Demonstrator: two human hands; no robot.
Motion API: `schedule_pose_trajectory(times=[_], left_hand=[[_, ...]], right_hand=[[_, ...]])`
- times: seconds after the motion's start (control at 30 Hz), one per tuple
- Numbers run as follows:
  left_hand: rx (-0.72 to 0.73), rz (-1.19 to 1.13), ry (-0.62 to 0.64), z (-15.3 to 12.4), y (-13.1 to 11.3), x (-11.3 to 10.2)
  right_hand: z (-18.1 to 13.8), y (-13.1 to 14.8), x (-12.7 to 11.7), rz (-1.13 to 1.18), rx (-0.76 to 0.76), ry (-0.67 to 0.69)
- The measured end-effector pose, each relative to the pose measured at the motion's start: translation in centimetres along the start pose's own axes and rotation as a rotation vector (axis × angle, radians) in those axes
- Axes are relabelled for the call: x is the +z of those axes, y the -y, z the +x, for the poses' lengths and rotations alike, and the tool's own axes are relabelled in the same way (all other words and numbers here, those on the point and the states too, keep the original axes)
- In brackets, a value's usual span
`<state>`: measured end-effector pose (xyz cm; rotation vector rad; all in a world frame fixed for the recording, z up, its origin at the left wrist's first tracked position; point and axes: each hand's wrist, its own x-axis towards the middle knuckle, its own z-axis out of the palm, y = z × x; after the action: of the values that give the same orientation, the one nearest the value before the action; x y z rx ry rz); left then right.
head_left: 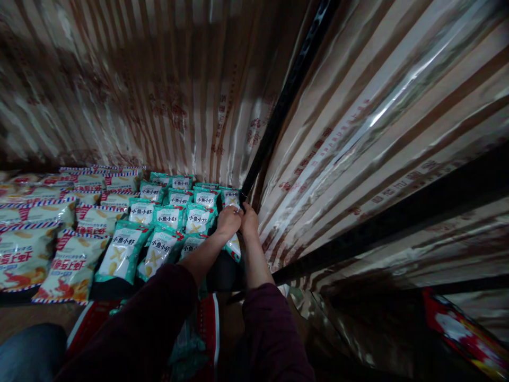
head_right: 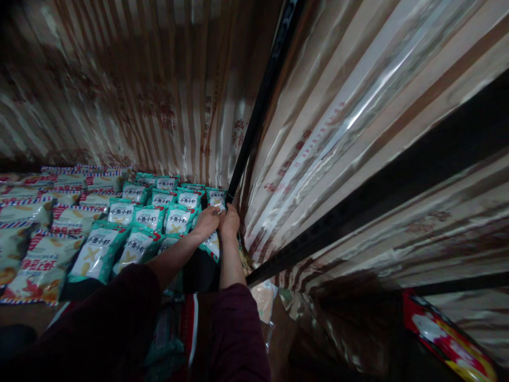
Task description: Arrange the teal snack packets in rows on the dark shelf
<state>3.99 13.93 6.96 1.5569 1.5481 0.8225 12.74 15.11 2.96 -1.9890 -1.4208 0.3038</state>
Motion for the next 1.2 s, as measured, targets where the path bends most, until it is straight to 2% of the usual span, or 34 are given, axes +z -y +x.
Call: schedule_pose_trajectory(times=[0.17, 0.3, 0.47, 0.63, 0.93, 1.07, 1.2], left_hand=[[0.048, -0.064, -0.032, -4.6, -0.2, -0.3], [0.048, -0.165, -0.130, -9.7, 1.0, 0.4], [0.000, -0.171, -0.075, -14.4, 3.5, 1.7], [-0.075, -0.131, 0.051, -15.4, 4.5, 2.2], [-0.032, -0.092, 0.094, -16.4, 5.2, 0.7], [-0.041, -0.070, 0.089, -17.2, 6.1, 0.3], [0.010, -0.034, 0.091, -18.2, 7.0, -0.1]], right_hand=[[-2.4, -0.3, -1.6, -0.034, -0.025, 0.029], [-4.8, -0.8, -2.4, -0.092, -0.045, 0.073], [-7.4, -0.9, -3.2, -0.211, -0.031, 0.177], [-9.4, -0.1, -4.2, -0.285, -0.023, 0.205], [-12.9, 0.5, -5.0, -0.342, 0.037, 0.201], [-14.1, 0.1, -5.1, -0.304, 0.040, 0.224], [-15.2, -0.5, -5.3, -0.219, 0.088, 0.228]])
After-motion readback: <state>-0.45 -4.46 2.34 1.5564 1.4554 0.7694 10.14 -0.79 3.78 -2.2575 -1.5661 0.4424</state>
